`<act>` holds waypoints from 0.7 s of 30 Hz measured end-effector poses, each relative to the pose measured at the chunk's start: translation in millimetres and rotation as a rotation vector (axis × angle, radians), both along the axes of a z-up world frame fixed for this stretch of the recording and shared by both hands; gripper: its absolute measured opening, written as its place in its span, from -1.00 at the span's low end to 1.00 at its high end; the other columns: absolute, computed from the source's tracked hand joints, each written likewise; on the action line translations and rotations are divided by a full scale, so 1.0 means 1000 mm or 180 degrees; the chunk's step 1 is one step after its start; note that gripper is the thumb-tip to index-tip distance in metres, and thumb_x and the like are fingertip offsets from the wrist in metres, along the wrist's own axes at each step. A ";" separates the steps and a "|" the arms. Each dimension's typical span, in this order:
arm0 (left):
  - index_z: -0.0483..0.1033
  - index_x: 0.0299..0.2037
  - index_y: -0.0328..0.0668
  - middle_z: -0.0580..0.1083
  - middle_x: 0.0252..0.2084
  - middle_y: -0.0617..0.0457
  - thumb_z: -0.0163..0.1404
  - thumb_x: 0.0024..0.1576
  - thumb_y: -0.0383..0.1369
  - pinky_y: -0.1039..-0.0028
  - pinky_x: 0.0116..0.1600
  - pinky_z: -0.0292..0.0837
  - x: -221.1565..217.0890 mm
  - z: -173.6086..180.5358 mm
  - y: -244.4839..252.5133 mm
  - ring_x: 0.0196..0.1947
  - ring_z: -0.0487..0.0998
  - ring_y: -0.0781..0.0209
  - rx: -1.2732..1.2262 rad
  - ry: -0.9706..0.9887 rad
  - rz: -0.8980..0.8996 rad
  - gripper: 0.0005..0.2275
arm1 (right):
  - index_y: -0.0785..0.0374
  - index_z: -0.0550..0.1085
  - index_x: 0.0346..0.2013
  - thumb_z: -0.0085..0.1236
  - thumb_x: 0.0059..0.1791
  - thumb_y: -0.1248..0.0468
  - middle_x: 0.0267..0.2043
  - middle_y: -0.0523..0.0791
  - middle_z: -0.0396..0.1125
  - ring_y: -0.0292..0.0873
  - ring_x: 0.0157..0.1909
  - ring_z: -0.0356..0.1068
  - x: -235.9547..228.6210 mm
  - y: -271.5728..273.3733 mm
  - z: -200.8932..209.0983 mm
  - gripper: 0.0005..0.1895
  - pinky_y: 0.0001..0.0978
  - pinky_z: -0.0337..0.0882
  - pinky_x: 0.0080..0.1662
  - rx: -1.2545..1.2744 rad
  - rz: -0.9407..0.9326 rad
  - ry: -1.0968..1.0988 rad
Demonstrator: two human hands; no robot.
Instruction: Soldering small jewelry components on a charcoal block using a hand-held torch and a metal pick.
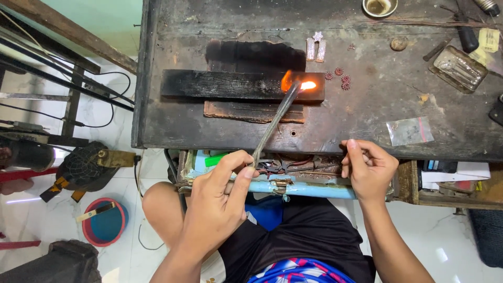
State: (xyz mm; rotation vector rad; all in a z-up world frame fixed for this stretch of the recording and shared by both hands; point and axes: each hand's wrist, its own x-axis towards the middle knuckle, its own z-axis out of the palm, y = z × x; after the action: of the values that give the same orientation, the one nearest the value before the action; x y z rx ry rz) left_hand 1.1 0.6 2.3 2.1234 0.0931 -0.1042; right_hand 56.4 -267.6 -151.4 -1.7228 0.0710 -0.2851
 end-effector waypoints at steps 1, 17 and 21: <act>0.46 -0.05 0.01 0.68 -0.47 0.09 -0.14 0.27 -0.24 0.67 -0.54 0.45 0.000 -0.001 0.000 -0.83 0.52 0.46 0.0000 0.0005 0.0002 -0.83 | 0.45 0.57 -0.23 0.09 0.18 0.34 -0.58 -0.03 0.34 -0.24 -0.69 0.29 0.000 0.000 0.000 -0.79 -0.53 0.27 -0.57 0.0000 0.0002 0.0005; 0.42 -0.03 -0.01 0.69 -0.43 0.04 -0.15 0.27 -0.25 0.66 -0.55 0.45 -0.004 -0.009 0.003 -0.83 0.50 0.43 -0.0199 -0.0022 0.0106 -0.83 | 0.49 0.54 -0.24 0.04 0.22 0.35 -0.63 -0.03 0.27 -0.23 -0.68 0.25 -0.008 0.000 -0.004 -0.75 -0.51 0.24 -0.54 -0.0095 -0.0368 -0.0505; 0.42 0.00 0.01 0.70 -0.36 0.07 -0.16 0.27 -0.24 0.66 -0.52 0.44 -0.002 -0.009 0.005 -0.84 0.47 0.44 -0.0177 -0.0008 0.0196 -0.82 | 0.49 0.54 -0.24 0.05 0.22 0.32 -0.64 -0.03 0.26 -0.22 -0.67 0.26 -0.008 0.000 -0.003 -0.73 -0.49 0.25 -0.54 -0.0139 -0.0328 -0.0516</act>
State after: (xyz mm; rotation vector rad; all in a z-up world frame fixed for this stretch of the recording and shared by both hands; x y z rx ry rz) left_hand -0.5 5.4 -6.6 2.0634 0.1522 -0.0669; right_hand 47.9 -267.8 -154.6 -1.7360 0.0351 -0.5047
